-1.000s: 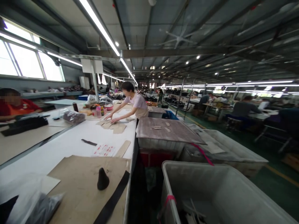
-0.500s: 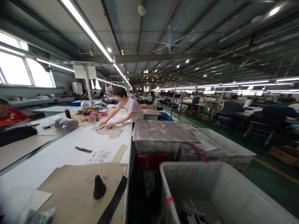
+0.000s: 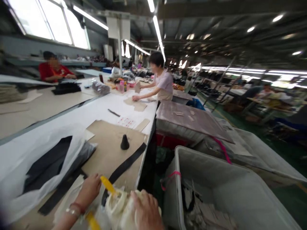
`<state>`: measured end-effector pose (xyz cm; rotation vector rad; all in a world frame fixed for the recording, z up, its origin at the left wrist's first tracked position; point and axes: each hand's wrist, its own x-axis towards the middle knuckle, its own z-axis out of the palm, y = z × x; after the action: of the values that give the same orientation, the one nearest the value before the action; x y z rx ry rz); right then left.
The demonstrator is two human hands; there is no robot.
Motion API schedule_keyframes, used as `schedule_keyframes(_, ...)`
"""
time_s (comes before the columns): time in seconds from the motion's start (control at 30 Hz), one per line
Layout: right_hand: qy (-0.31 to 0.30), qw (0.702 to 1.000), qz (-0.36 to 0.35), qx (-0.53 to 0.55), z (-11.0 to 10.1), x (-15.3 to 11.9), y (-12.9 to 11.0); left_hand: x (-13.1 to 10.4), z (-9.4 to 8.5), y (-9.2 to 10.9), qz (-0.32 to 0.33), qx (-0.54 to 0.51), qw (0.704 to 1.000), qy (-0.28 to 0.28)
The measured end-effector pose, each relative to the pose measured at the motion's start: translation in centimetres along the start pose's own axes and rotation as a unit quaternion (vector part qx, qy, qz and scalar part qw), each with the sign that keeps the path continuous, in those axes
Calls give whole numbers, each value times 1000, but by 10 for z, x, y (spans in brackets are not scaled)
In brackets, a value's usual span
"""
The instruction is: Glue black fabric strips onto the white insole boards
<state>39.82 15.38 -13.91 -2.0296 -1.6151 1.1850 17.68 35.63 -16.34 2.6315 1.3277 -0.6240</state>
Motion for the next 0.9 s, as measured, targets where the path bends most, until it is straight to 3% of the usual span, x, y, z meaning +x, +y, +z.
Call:
schedule_keyframes(0.17, -1, 1000, 4, -19, 3, -7, -5, -2, -10, 4, -36, -18, 999, -27)
schedule_keyframes(0.33, 30, 999, 3, -13, 3, -13, -8, 0, -8, 3, -34, -16, 999, -28)
schedule_keyframes(0.73, 101, 992, -55, -53, 17, -10, 6, 10, 0, -22, 27, -16, 998, -57)
schedule_keyframes(0.9, 126, 985, -89, -78, 19, -6, 11, 16, 6, -34, 12, -22, 998, -60)
